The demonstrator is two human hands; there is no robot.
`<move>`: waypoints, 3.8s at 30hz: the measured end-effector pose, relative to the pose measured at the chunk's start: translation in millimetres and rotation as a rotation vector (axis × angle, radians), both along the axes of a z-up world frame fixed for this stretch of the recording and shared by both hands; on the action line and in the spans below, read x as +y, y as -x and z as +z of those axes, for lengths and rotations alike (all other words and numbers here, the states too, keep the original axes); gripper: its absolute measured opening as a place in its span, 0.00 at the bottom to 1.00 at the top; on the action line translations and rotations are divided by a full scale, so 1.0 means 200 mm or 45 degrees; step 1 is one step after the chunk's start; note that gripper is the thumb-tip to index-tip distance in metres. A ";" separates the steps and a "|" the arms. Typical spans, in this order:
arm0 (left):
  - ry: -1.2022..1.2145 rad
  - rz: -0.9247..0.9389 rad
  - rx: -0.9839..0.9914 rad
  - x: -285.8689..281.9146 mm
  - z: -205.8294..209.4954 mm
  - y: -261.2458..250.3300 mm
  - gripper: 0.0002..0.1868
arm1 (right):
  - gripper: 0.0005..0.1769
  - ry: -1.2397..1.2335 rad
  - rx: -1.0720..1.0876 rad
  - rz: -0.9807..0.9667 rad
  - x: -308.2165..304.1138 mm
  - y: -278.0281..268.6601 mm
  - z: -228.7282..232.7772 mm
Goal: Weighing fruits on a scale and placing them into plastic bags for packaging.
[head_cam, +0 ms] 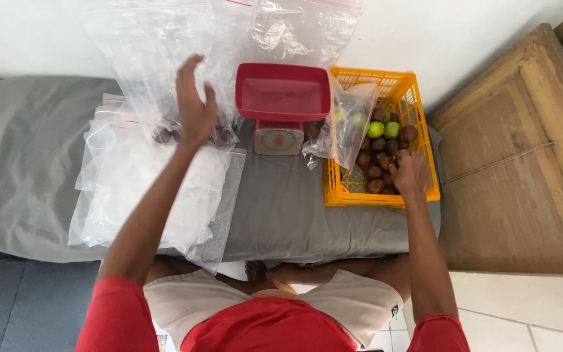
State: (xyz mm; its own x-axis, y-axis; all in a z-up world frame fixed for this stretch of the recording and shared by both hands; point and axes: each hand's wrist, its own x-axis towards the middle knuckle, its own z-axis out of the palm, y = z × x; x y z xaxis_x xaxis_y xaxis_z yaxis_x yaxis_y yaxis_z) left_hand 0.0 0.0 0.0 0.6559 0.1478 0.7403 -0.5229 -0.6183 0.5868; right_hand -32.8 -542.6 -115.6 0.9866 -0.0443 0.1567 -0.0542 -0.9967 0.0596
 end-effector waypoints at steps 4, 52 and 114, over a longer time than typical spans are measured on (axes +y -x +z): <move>0.097 -0.133 -0.038 -0.20 -0.18 0.25 0.30 | 0.19 -0.015 0.055 -0.078 0.08 0.02 -0.03; 0.931 -0.576 0.895 -0.85 -0.45 0.90 0.34 | 0.24 -1.719 0.428 0.639 0.92 0.42 0.23; -1.403 0.219 0.754 -0.37 -0.18 -0.69 0.21 | 0.20 -0.623 0.068 -0.159 0.30 0.16 0.06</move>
State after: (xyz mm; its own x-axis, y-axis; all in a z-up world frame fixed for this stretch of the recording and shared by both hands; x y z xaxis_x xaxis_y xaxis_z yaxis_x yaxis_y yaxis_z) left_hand 137.6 -74.1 -35.7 0.9620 -0.2429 0.1245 -0.2211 -0.9610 -0.1661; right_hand -65.2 -482.7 -104.0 0.9753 -0.2177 0.0374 -0.1841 -0.8948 -0.4068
